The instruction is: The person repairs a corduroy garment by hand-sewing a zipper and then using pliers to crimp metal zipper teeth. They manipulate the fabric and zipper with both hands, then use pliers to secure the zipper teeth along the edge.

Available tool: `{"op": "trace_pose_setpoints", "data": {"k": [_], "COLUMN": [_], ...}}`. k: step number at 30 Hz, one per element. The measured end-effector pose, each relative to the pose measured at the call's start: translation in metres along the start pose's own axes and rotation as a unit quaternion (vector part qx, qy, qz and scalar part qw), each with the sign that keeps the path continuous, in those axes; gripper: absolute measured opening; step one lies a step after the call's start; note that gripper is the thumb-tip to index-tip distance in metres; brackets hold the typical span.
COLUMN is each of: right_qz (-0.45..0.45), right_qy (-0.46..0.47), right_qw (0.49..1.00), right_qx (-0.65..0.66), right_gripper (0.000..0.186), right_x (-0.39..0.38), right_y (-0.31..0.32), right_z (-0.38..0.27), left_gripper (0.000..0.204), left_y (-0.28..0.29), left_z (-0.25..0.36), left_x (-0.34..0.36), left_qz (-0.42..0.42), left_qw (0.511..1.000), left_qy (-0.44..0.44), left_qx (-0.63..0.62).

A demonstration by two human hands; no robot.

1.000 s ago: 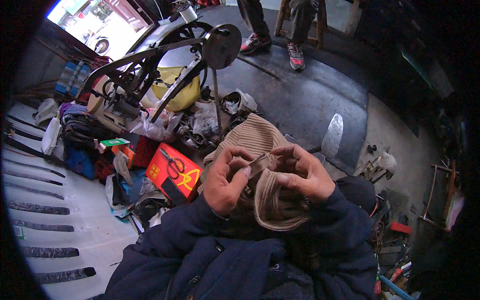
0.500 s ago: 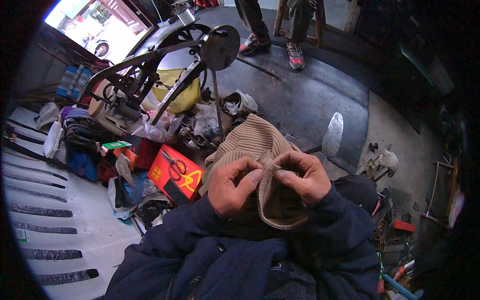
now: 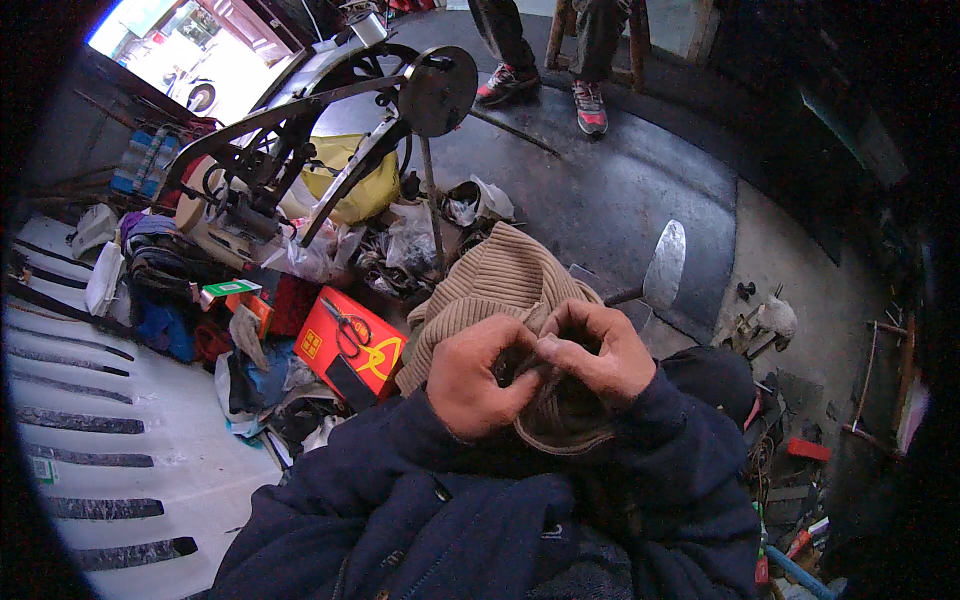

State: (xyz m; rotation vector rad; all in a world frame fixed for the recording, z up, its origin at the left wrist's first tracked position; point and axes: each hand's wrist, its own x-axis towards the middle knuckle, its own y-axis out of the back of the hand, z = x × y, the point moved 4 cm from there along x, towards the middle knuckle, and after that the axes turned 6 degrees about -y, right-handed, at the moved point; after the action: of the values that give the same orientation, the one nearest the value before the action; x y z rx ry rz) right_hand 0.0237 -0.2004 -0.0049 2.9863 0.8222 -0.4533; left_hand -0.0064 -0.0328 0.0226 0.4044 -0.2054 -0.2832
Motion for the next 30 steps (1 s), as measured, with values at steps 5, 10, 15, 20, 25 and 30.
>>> {"op": "trace_pose_setpoints", "data": {"k": [5,10,15,20,25,30], "right_qz": [-0.002,-0.012,0.037,0.038,0.019,0.024], "right_qy": [0.024,0.104,0.158,0.209,0.206,0.208], "right_qw": [0.999,0.992,0.987,0.977,0.978,0.977], "right_qx": [0.041,0.07,0.015,0.001,0.038,0.037], "right_gripper": [0.02,0.016,0.015,0.021,0.035,0.029], "right_x": [0.0,-0.005,-0.002,-0.002,0.0,-0.001], "right_y": [-0.001,0.0,0.0,0.002,0.0,0.0], "right_z": [0.002,-0.01,-0.011,-0.01,-0.007,-0.009], "left_gripper": [0.02,0.016,0.02,0.021,0.019,0.017], "left_y": [-0.001,0.009,0.009,0.008,0.007,0.007], "left_z": [-0.003,-0.003,0.001,-0.004,-0.012,-0.012], "left_x": [-0.003,-0.004,-0.004,-0.004,-0.007,-0.005], "left_qz": [-0.012,-0.026,-0.05,-0.06,-0.057,-0.046], "left_qw": [0.999,0.988,0.994,0.988,0.975,0.972], "left_qy": [0.028,0.075,0.038,0.058,0.102,0.098], "left_qx": [-0.037,-0.133,-0.095,-0.127,-0.187,-0.21]}}
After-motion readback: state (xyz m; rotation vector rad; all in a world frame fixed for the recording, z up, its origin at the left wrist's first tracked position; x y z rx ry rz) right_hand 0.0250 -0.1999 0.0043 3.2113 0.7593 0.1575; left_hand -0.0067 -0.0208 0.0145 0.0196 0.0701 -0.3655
